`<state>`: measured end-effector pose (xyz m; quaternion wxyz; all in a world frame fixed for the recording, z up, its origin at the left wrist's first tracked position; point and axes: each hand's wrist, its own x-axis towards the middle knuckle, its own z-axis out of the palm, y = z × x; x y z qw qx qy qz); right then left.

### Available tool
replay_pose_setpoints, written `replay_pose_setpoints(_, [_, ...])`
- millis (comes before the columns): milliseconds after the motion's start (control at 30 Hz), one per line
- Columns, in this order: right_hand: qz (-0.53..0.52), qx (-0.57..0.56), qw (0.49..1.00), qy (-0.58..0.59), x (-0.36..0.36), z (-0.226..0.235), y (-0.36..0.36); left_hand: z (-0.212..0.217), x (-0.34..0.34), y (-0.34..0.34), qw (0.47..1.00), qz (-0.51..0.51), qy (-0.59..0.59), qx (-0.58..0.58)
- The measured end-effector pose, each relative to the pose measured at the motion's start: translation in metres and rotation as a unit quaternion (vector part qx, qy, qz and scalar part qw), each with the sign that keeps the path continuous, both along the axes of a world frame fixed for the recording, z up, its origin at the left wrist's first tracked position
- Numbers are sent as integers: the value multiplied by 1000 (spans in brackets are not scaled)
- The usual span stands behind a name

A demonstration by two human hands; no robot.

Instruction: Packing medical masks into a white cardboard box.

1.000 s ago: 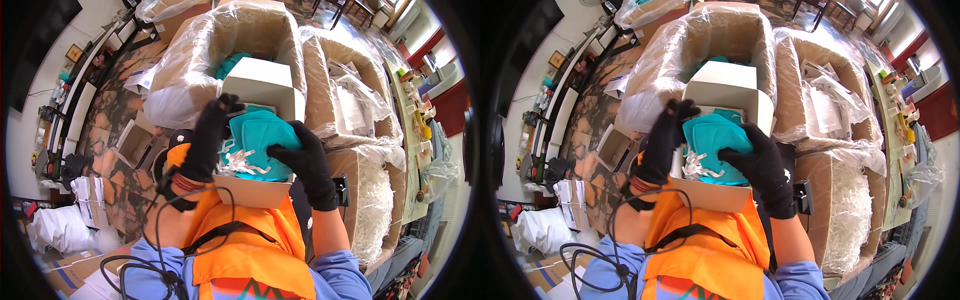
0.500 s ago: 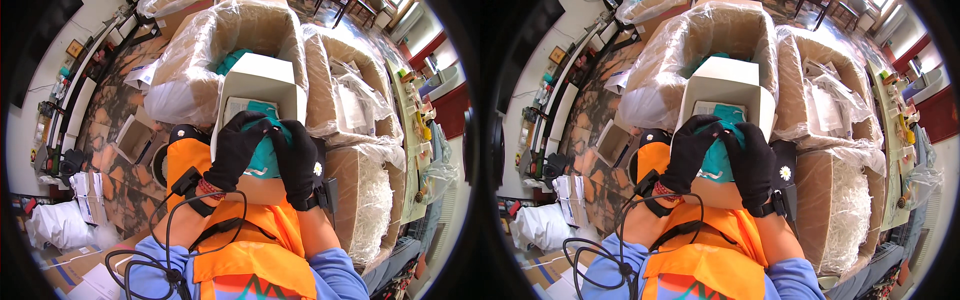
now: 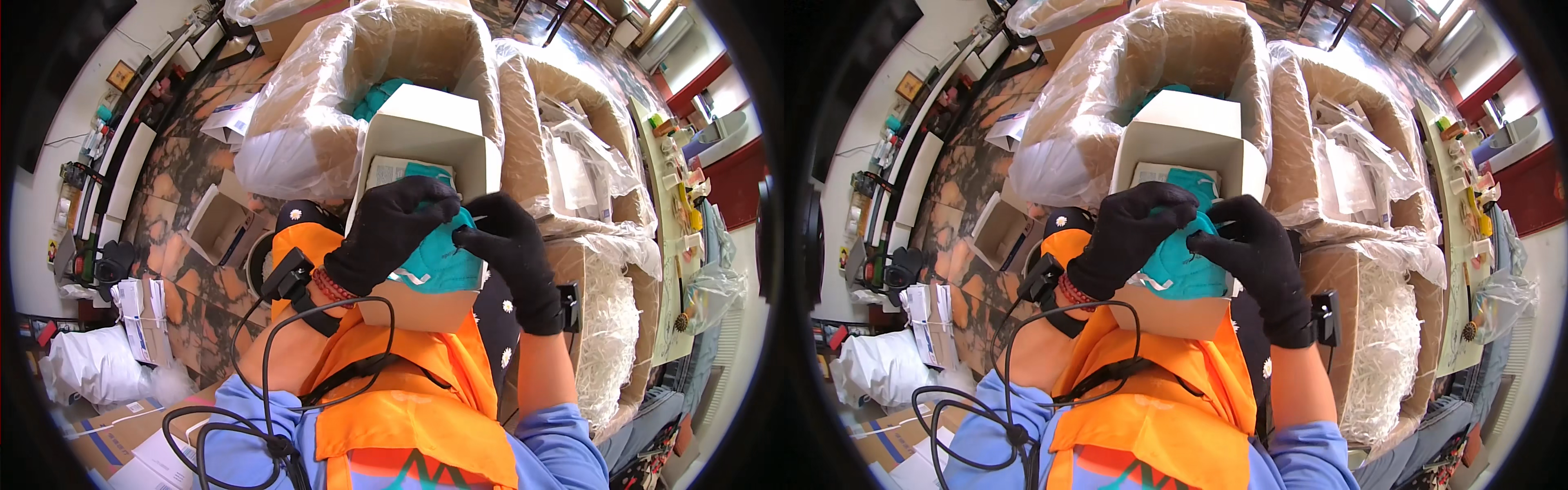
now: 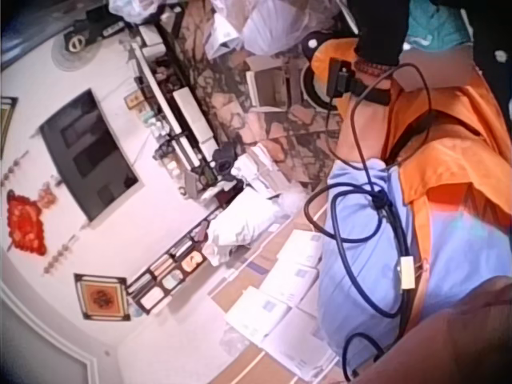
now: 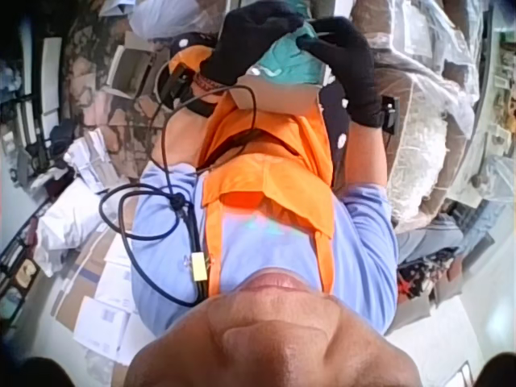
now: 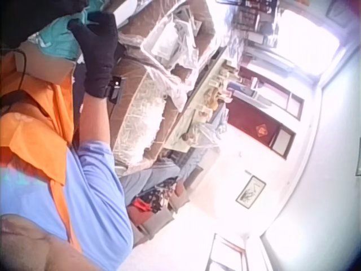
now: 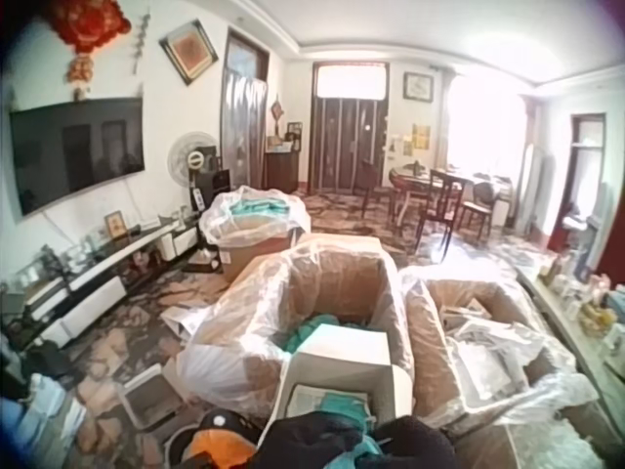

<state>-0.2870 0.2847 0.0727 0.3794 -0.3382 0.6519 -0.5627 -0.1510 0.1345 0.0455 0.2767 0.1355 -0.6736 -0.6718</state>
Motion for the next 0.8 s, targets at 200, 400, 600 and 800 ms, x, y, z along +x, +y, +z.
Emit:
replay_pose_setpoints(200, [91,88,988,92,2,14,-1,23,-7,4,999,29,6,-24])
replay_pose_setpoints(400, [51,101,987,115,-24,38,0,17,3,-33,964,-218,-127,-88])
replay_pose_setpoints(600, [-1,74,993,90,-27,52,5,1,6,-44,939,-200,-242,-138])
replay_pose_setpoints(800, [-75,29,990,117,-40,69,19,-11,19,-64,886,14,-284,-366])
